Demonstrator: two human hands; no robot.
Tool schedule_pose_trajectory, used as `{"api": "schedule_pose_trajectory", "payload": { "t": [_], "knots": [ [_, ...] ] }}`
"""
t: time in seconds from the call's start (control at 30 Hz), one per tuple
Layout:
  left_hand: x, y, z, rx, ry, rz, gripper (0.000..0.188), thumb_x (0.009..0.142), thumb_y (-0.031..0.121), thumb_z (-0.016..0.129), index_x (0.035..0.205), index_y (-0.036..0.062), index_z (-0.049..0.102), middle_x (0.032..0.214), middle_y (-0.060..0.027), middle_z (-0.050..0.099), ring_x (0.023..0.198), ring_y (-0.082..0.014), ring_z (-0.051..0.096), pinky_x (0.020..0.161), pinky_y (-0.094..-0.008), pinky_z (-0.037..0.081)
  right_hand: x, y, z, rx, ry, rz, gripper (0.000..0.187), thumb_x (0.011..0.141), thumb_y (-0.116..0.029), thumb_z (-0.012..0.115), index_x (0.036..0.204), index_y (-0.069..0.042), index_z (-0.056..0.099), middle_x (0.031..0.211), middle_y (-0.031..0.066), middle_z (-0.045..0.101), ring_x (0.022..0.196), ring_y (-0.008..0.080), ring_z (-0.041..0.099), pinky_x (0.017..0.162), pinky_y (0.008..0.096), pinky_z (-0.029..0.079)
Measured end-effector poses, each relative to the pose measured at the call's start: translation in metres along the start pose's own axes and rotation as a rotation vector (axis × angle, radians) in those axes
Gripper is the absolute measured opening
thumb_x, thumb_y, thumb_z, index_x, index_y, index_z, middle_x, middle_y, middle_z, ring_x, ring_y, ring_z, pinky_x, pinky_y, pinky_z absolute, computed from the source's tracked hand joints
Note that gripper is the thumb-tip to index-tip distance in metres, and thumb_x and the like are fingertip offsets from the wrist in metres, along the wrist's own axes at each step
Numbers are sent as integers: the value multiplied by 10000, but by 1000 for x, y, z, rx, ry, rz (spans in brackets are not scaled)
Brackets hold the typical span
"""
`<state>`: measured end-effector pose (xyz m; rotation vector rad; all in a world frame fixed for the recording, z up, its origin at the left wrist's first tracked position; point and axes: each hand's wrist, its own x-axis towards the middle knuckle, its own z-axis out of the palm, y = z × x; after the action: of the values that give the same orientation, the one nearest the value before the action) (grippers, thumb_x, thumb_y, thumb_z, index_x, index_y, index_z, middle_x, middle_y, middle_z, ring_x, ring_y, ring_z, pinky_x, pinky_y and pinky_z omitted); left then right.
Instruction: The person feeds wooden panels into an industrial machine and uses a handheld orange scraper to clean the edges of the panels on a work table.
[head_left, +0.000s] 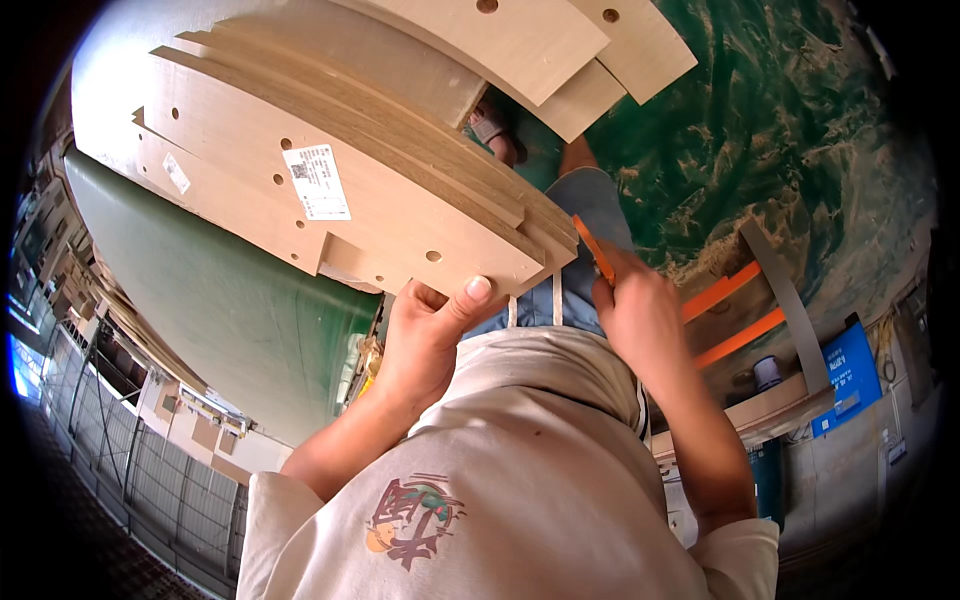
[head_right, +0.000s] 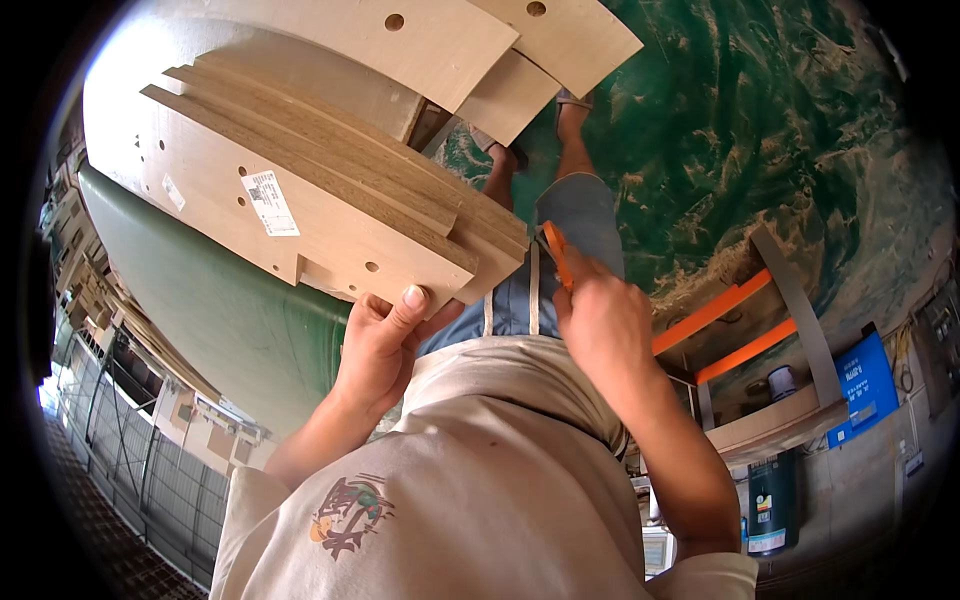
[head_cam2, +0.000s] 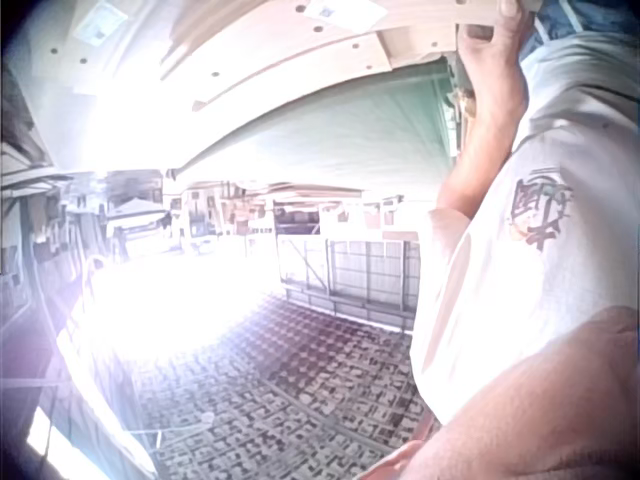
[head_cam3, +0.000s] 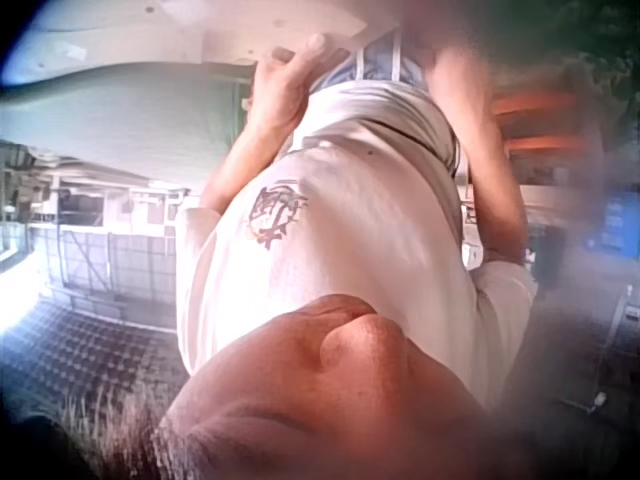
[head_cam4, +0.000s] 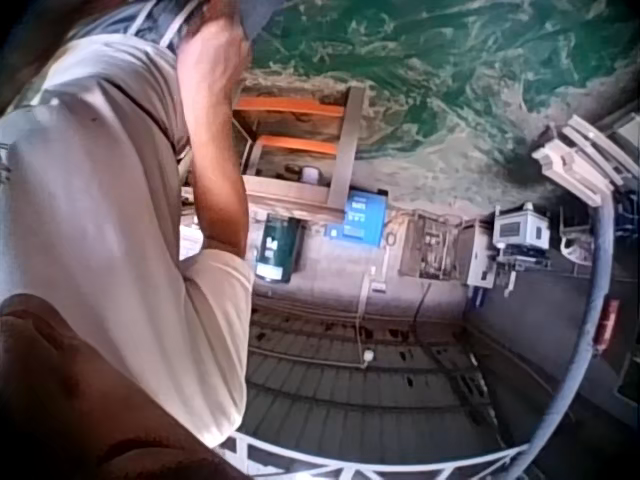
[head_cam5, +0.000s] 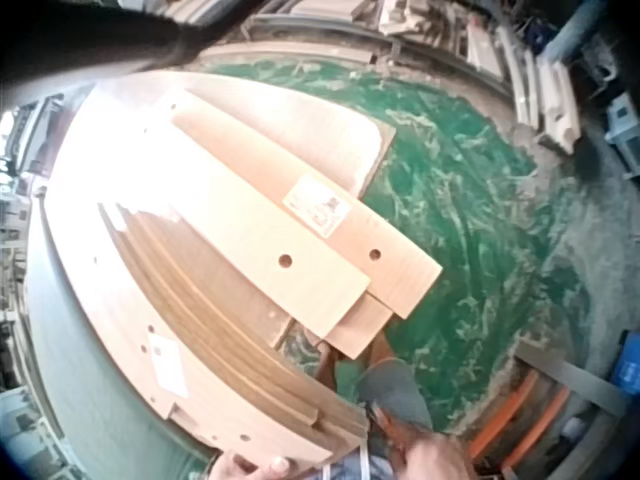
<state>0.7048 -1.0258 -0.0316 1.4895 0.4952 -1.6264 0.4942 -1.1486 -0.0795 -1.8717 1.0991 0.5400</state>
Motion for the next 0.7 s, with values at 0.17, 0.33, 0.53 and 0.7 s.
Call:
{"api": "schedule_pose_trajectory", "payload": {
  "t": [0.17, 0.33, 0.53, 0.7],
  "knots": [
    [-3, 3, 2, 42, 11, -32, 584, 995, 355, 715, 1384, -48, 550, 1345, -151, 649, 1271, -287, 623, 1126, -474, 497, -9, -2, -13, 197, 146, -52, 415, 856, -99, 683, 1267, -60, 642, 1044, 168, 724, 848, 405, 714, 740, 487, 583],
    [-2, 5, 9, -55, -11, -35, 730, 987, 429, 704, 1489, -25, 431, 1446, -158, 564, 1360, -306, 545, 1171, -516, 434, -14, -30, -43, 19, 32, -77, 485, 867, -134, 712, 1332, -75, 589, 1088, 141, 708, 830, 360, 727, 713, 453, 591],
    [13, -10, 6, -157, -96, 21, 774, 952, 430, 752, 1512, 34, 392, 1459, -125, 520, 1357, -268, 520, 1155, -471, 433, -15, -38, -49, -5, -39, -48, 449, 885, -116, 670, 1322, -56, 586, 1155, 155, 704, 889, 384, 714, 739, 466, 583],
    [15, -15, 9, -156, -52, 69, 837, 886, 438, 818, 1493, 36, 406, 1421, -119, 532, 1345, -262, 523, 1148, -467, 438, -11, -32, -45, 20, -45, -53, 455, 885, -107, 670, 1328, -56, 580, 1156, 164, 701, 884, 396, 707, 733, 470, 577]
  ]
}}
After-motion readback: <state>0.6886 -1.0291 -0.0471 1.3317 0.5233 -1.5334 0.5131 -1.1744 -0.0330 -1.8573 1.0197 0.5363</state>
